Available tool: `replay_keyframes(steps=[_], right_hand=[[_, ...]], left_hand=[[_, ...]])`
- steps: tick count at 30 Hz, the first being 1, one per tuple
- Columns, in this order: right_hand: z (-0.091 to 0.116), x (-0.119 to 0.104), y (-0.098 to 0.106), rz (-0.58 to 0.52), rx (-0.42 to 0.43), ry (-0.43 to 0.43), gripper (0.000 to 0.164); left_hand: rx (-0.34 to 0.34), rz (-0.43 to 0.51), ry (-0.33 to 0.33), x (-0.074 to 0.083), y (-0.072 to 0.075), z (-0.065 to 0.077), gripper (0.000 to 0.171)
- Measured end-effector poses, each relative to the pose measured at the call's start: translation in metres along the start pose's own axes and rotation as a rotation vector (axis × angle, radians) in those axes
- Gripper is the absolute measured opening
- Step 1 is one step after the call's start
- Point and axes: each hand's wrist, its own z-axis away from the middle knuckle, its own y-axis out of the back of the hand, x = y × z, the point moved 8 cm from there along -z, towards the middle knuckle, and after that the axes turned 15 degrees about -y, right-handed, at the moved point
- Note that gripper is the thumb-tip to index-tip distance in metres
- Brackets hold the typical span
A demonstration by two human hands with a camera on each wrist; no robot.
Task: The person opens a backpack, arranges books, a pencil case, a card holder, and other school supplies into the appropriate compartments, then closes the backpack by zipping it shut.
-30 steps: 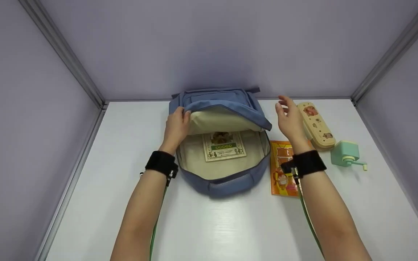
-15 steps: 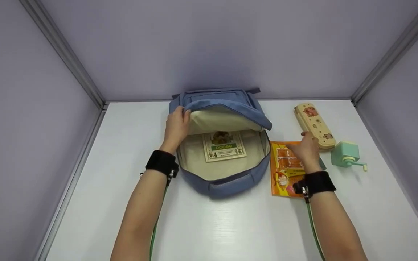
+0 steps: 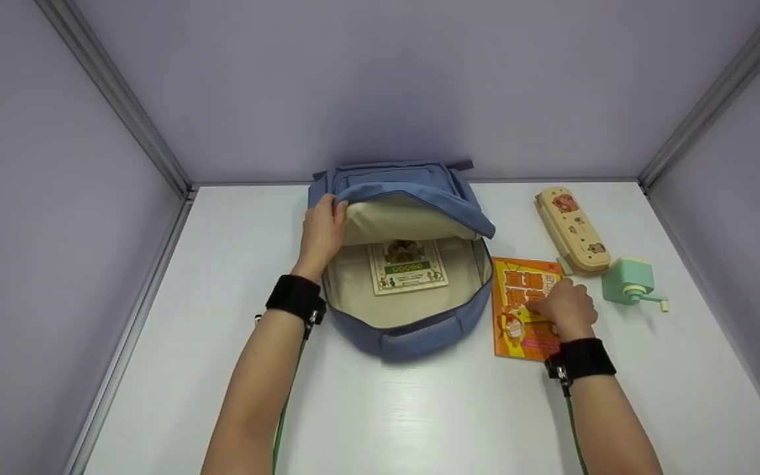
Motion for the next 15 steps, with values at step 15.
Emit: replay_keyframes(steps=[15], right_hand=[[-0.009,-0.002,-0.003,0.116,-0.014,0.003,0.071]], left_hand=[[0.021,0.013,-0.016,0.001,0.000,0.002,0.027]])
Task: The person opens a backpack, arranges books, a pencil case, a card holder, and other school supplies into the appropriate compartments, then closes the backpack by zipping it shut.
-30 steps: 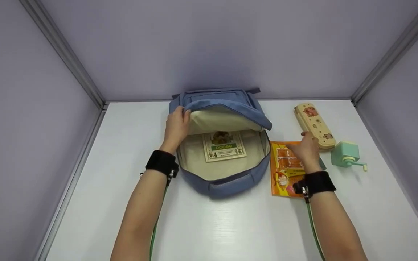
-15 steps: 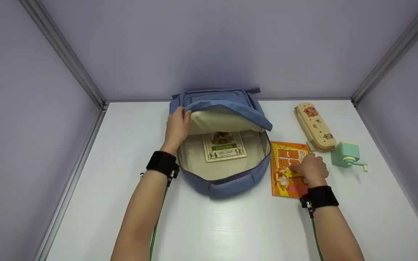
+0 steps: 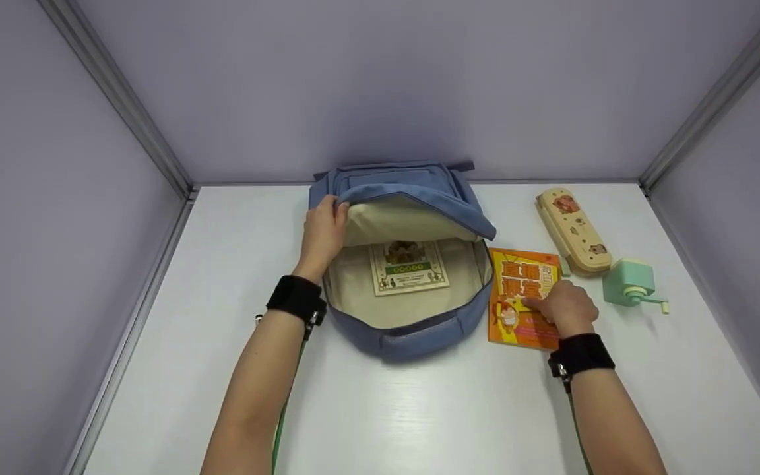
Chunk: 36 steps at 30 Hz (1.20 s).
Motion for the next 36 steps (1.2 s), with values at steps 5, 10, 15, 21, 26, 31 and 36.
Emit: replay_keyframes(steps=[5,10,15,21,26,31,36], right_hand=[[-0.009,-0.003,0.000,0.020,-0.021,-0.031,0.075],[-0.013,-0.002,-0.003,0.036,-0.078,-0.052,0.076],[-0.014,0.000,-0.007,-0.020,-0.126,-0.056,0.077],[-0.014,-0.003,-0.007,-0.057,-0.089,-0.049,0.088],[-0.014,-0.006,-0.001,-0.105,-0.016,-0.012,0.097],[-0.013,-0.003,0.008,-0.182,-0.064,0.015,0.091],[-0.009,-0.002,0.022,-0.447,-0.282,0.092,0.071]], left_hand=[[0.007,0.014,0.003,0.000,-0.002,0.000,0.026],[0.010,0.001,0.013,-0.002,-0.002,-0.001,0.027],[0.003,-0.014,0.004,-0.002,-0.003,-0.001,0.026],[-0.002,-0.005,0.015,-0.005,-0.002,-0.001,0.027],[0.004,-0.003,0.019,-0.004,-0.001,-0.001,0.027],[0.004,0.017,0.013,-0.002,-0.002,-0.001,0.026],[0.008,0.022,0.013,-0.003,-0.002,-0.002,0.026]])
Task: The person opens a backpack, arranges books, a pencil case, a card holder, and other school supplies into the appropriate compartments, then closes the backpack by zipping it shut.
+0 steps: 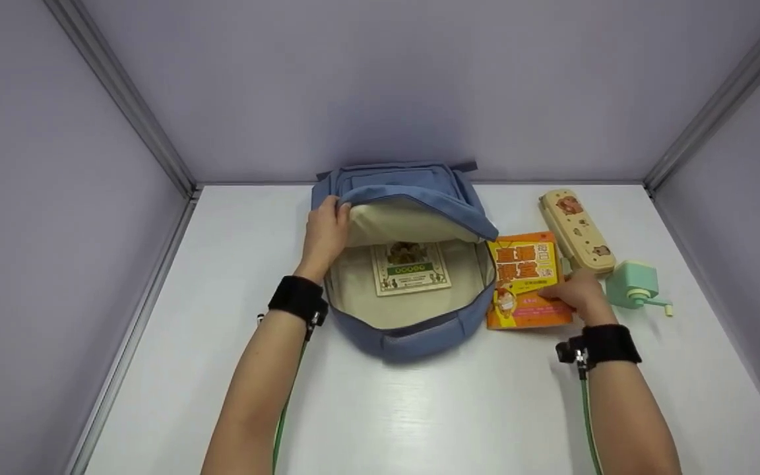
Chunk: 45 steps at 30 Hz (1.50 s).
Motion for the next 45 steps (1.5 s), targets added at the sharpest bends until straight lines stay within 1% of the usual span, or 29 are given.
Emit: replay_keyframes(steps=[2,4,6,9,12,14,17,21,25,32,34,36,38,40,42,44,45], right_hand=[[0.005,-0.003,0.003,-0.094,-0.105,0.019,0.066],[0.009,-0.006,0.005,-0.163,-0.188,0.039,0.063],[0.014,-0.011,0.007,-0.192,-0.234,0.065,0.063],[0.021,-0.019,0.010,-0.196,-0.245,0.107,0.059],[0.027,-0.027,0.014,-0.129,-0.192,0.168,0.054],[0.031,-0.033,0.018,-0.081,-0.137,0.209,0.052],[0.037,-0.040,0.024,-0.053,-0.056,0.259,0.052],[0.046,-0.048,0.035,-0.136,0.006,0.277,0.055],[0.060,-0.055,0.050,-0.225,0.078,0.299,0.056],[0.091,-0.068,0.071,-0.310,0.189,0.359,0.056],[0.102,-0.072,0.074,-0.317,0.212,0.390,0.056],[0.112,-0.078,0.075,-0.335,0.216,0.442,0.054],[0.122,-0.084,0.073,-0.350,0.202,0.499,0.052],[0.130,-0.090,0.068,-0.365,0.161,0.557,0.050],[0.136,-0.095,0.062,-0.390,0.082,0.612,0.046],[0.142,-0.100,0.053,-0.407,-0.028,0.669,0.041],[0.146,-0.103,0.048,-0.394,-0.080,0.697,0.039]], left_hand=[[-0.001,-0.008,0.001,-0.001,0.000,0.000,0.026],[-0.002,-0.019,0.000,-0.001,0.001,-0.001,0.027],[-0.006,-0.029,0.000,-0.001,0.001,0.000,0.027],[-0.012,-0.037,0.005,-0.001,0.001,0.000,0.027],[-0.014,-0.040,0.005,-0.001,0.000,0.001,0.027],[-0.012,-0.037,0.002,0.000,0.000,0.001,0.027],[-0.012,-0.035,-0.001,0.000,0.000,0.001,0.027],[-0.012,-0.039,-0.002,0.001,0.000,0.002,0.026],[-0.010,-0.030,-0.005,0.002,0.000,0.002,0.026],[-0.008,-0.023,-0.021,0.004,-0.001,0.002,0.027],[-0.009,-0.023,-0.019,0.004,-0.001,0.002,0.027],[-0.014,-0.021,-0.013,0.003,-0.002,0.002,0.028],[-0.018,-0.022,-0.007,0.003,-0.003,0.001,0.029],[-0.022,-0.026,-0.002,0.002,-0.003,0.001,0.030],[-0.021,-0.029,0.001,0.002,-0.003,0.001,0.030],[-0.019,-0.034,0.002,0.002,-0.002,0.000,0.030],[-0.017,-0.035,0.001,0.001,-0.002,0.000,0.030]])
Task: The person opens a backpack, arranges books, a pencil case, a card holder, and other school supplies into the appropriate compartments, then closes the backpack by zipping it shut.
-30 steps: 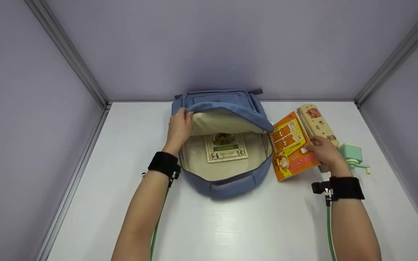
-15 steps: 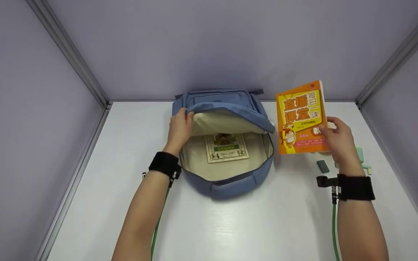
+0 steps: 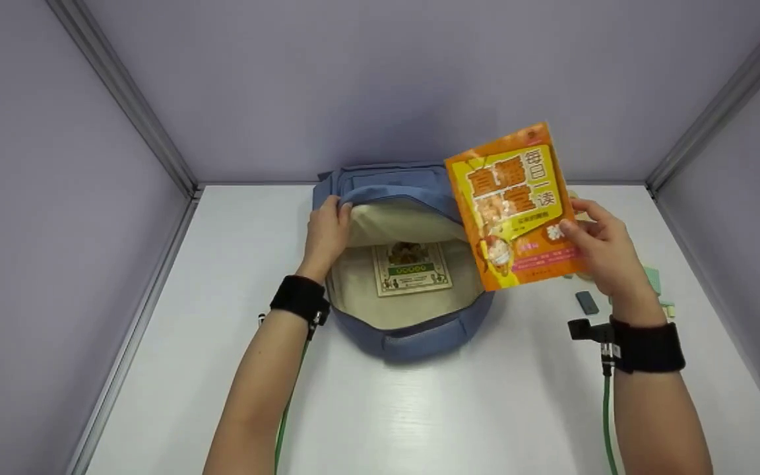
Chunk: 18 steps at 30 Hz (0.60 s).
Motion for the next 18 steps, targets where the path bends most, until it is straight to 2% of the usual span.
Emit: replay_keyframes(steps=[2,5,10,18], right_hand=[[0.002,-0.002,-0.013,-0.008,-0.112,0.022,0.036],[0.004,-0.002,-0.032,0.061,-0.230,0.037,0.035],[0.002,0.007,-0.055,0.180,-0.322,0.018,0.035],[-0.004,0.037,-0.083,0.217,-0.499,-0.091,0.036]], left_hand=[[0.006,-0.003,-0.002,0.000,0.000,-0.001,0.029],[0.011,-0.007,-0.006,0.000,0.001,-0.001,0.029],[0.027,-0.010,-0.020,0.001,0.003,-0.002,0.028],[0.033,-0.007,-0.001,0.001,0.004,-0.004,0.027]])
